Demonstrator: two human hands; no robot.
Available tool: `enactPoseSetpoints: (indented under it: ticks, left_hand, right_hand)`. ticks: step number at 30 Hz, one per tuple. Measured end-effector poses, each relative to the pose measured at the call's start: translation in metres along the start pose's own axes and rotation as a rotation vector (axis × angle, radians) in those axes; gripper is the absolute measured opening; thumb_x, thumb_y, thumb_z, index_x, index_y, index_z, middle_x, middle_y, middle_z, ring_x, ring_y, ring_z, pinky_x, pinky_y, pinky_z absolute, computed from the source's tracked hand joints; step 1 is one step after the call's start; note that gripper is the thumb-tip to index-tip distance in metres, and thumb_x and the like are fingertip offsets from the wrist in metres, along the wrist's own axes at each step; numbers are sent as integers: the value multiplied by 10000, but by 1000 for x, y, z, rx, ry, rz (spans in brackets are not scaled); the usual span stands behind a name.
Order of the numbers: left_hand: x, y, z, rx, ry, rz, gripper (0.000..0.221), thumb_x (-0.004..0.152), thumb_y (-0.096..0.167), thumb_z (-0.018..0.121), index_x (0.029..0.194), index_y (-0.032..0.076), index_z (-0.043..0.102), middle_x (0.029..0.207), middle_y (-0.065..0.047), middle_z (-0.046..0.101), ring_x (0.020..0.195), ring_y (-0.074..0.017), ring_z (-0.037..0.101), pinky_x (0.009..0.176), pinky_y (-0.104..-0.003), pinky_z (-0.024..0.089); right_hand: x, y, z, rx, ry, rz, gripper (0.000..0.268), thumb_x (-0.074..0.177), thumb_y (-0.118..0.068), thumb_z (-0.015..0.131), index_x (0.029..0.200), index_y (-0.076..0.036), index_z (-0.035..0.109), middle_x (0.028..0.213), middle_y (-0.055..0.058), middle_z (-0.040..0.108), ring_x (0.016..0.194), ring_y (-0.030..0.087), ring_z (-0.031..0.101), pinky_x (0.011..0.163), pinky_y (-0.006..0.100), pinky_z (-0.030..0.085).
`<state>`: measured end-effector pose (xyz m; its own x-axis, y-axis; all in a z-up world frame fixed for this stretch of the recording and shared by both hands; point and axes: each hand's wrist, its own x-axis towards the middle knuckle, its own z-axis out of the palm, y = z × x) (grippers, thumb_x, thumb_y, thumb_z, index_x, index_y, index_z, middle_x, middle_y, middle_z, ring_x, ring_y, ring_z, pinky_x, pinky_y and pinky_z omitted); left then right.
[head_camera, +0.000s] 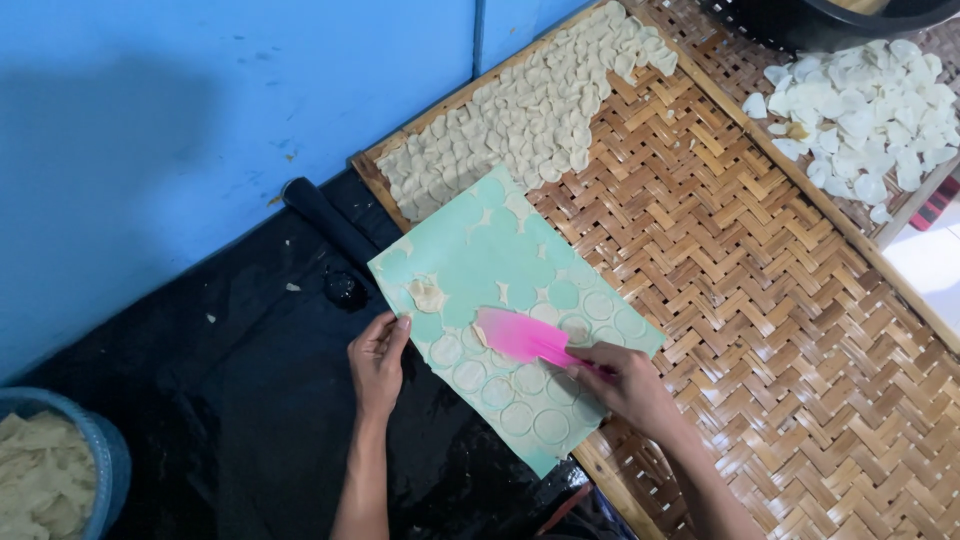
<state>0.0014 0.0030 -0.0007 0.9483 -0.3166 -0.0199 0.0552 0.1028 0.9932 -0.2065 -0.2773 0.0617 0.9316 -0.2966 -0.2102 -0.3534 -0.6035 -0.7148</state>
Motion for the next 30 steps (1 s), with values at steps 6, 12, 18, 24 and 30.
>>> enactPoseSetpoints:
  ticks: [6,12,18,24,30]
  left_hand:
    - [0,-4,-1,-29,-7,-6,299,997,179,668,1178,-52,727,958,-82,755,833,-87,663,708,-235,521]
    - [0,-4,-2,-21,-6,-37,304,997,180,673,1178,-56,730,955,-99,760,836,-104,668,729,-238,526]
    - [1,2,0,53,25,-74,328,979,202,661,1187,-45,718,949,-107,770,839,-119,695,708,-248,543]
    - [0,5,3,49,44,-92,319,980,191,669,1174,-55,726,936,-92,754,821,-107,660,711,-244,515]
    - [2,-12,-1,32,66,-103,296,969,164,680,1158,-55,740,878,-70,735,764,-92,623,668,-235,482]
  right_hand:
    - [2,-6,-5,121,-83,164,345,886,-309,730,1168,-124,800,787,69,789,541,139,544,476,308,397]
    - [11,17,-18,294,67,-79,346,930,-261,732,1210,-63,766,916,43,807,699,62,636,598,263,533]
    - [74,42,-66,271,403,212,326,995,-278,682,1234,-69,755,814,92,756,598,101,615,528,266,495]
    - [189,87,-121,14,715,154,334,978,-256,701,1244,-56,735,961,144,774,730,199,724,666,372,583]
    - [274,114,-145,-73,798,97,331,934,-263,741,1165,-28,763,921,190,767,801,281,749,748,404,578]
